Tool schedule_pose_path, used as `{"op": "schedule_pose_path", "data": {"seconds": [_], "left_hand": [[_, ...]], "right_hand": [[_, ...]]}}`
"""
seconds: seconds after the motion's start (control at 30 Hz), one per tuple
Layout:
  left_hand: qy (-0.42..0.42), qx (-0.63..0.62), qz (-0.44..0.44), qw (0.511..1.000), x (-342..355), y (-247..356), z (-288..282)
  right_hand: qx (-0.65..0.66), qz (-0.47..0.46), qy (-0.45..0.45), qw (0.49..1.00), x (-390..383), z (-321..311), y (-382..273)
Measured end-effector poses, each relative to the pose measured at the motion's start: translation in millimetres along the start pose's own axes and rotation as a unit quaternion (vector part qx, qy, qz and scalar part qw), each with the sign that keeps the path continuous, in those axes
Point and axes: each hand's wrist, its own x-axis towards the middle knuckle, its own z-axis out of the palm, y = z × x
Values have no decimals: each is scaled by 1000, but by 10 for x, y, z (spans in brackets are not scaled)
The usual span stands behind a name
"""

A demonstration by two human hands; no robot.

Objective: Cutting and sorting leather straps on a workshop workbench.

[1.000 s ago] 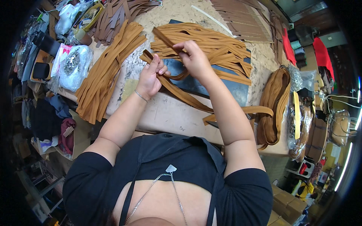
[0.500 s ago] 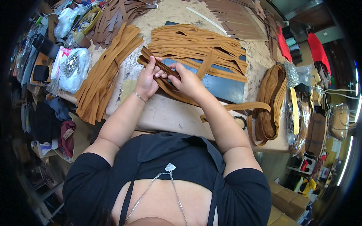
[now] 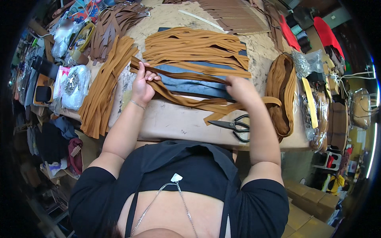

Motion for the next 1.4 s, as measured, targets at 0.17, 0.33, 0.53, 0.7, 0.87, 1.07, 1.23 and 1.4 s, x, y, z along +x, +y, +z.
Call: {"op": "schedule_pose_path", "data": {"seconds": [0.17, 0.33, 0.53, 0.7, 0.87, 1.07, 1.23, 1.4], "left_hand": [[3, 15, -7, 1000, 7, -12, 10], [6, 37, 0, 999, 16, -31, 39], [37, 56, 6, 998, 27, -50, 80], [54, 86, -5, 995, -5, -1, 148], [35, 71, -27, 997, 95, -67, 109], [44, 72, -8, 996, 1, -9, 140], [28, 50, -24, 998, 38, -15, 115], [17, 45, -22, 999, 4, -18, 111]], "right_hand": [[85, 28, 125, 988, 61, -775, 1116], [-10, 139, 310, 941, 372, -1185, 2845], [27, 306, 194, 932, 663, -253, 5051], [61, 301, 179, 935, 981, 226, 5314], [48, 294, 226, 928, 860, -29, 5647], [152, 271, 210, 927, 731, -1135, 4122], [145, 170, 260, 939, 1077, -1382, 3643], [129, 68, 249, 957, 1762, -1288, 2585]]}}
